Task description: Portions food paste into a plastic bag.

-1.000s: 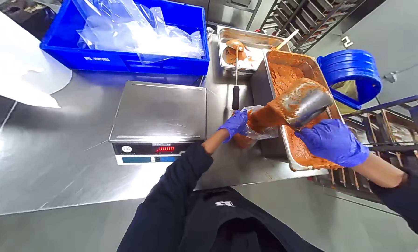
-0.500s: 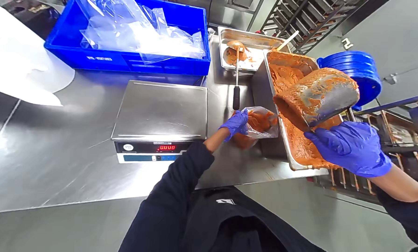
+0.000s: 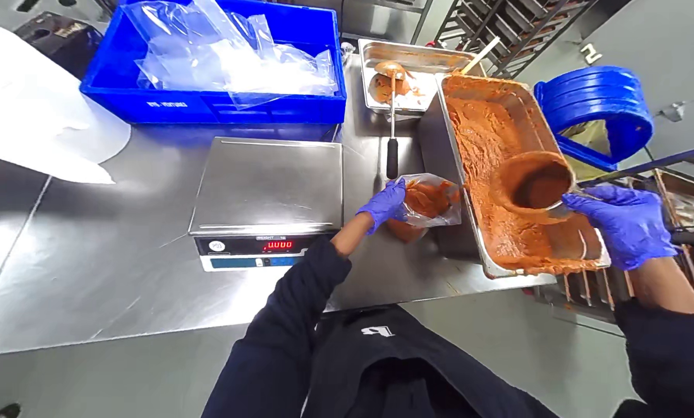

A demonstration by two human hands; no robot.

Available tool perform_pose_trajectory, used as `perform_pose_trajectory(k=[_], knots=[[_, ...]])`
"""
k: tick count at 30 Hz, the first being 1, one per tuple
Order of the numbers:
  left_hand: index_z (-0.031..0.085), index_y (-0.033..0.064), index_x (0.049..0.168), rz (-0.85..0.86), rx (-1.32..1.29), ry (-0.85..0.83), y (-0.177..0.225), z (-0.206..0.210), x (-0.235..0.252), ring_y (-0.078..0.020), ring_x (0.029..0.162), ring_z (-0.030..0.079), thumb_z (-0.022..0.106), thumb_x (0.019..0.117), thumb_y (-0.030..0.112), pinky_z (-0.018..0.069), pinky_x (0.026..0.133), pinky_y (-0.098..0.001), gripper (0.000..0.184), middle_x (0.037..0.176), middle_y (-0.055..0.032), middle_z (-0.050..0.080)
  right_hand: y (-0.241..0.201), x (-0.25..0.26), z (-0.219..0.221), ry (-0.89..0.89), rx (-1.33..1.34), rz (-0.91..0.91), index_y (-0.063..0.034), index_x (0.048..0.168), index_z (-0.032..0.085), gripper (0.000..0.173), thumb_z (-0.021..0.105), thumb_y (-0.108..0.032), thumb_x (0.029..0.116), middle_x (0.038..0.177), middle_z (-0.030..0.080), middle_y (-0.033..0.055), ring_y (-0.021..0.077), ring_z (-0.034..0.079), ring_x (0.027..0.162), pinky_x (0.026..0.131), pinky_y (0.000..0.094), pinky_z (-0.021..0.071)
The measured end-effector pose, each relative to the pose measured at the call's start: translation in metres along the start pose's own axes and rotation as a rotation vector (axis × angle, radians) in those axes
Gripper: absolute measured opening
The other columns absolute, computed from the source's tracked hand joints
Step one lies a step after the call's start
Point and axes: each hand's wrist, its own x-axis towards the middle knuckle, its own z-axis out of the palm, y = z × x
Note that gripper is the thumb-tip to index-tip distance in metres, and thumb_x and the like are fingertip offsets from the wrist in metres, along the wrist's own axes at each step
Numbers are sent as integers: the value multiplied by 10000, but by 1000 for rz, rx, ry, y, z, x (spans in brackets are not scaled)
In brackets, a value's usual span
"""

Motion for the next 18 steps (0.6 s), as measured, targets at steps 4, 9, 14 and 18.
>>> perform_pose_trajectory(k=[4,9,14,18], knots=[[246,14,1586,-39,-119,15,-7,5,5,-343,1309,539,545,1024,104,500,1023,-508,642,1566,-244,369,25,19,18,-402,-554,87,27,1002,732,272,755,-238,942,937,684,258,399,635,897,810,639,457],[329,54,1562,-197,-504,73,-7,10,8,-320,1230,592,161,1131,408,520,983,-496,583,1475,-227,489,51,21,55,-741,-788,-107,-38,966,747,312,662,-336,994,959,715,233,447,673,988,856,669,476],[355,67,1545,-262,-602,91,-7,13,8,-272,985,658,149,1122,456,564,829,-431,610,1301,-219,594,41,7,69,-850,-774,-213,1,842,698,330,652,-295,980,843,676,227,436,657,897,798,645,458],[373,63,1530,-256,-588,105,-5,15,9,-263,967,656,160,1123,448,563,817,-420,599,1280,-213,597,28,0,67,-828,-507,-66,2,848,720,283,727,-261,949,789,659,176,334,628,795,745,577,457]])
